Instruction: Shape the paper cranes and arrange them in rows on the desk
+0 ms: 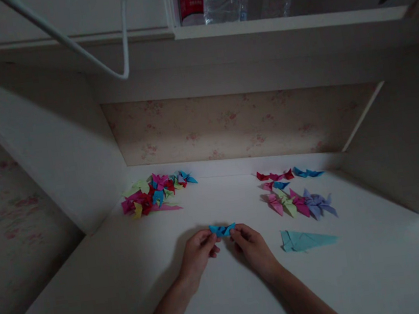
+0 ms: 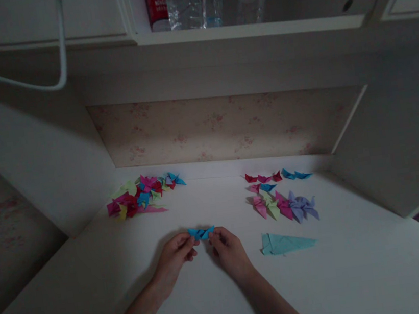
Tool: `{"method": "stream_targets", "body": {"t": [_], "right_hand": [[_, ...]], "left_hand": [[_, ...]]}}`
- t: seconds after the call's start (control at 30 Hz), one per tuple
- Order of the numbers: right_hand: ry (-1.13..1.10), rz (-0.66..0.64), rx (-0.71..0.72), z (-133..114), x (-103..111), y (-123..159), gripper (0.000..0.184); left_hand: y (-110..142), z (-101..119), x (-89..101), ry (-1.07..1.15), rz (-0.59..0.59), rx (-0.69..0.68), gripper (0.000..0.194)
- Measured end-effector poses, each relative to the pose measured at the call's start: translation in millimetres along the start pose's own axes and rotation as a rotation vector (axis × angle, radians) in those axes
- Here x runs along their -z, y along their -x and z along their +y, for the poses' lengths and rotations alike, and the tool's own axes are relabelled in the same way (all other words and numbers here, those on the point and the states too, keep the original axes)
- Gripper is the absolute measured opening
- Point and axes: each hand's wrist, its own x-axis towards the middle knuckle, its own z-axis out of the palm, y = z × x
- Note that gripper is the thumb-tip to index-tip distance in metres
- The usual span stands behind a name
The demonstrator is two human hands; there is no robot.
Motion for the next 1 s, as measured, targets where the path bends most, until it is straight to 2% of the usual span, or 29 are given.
{"method": "stream_targets", "body": {"t": [0.33,0.63,1.0], "right_hand": [[0.016,0.007,0.008,1.0,1.4,0.4,0.039],[-0.064,0.078,0.011,2.6,-0.2,0.8,0.055],[-0.069,0.068,-0.013,-0.7,-0.7,2.2,0.043]], "left_hand": [[-2.1,-3.7,0.7,0.007,-0.028,-0.020,0.035],[0.2,-0.6,-0.6,0.006,-0.021,-0.013,0.037],[2.3,2.3,-2.1,-0.006,-0.021,-0.020,0.033]]}}
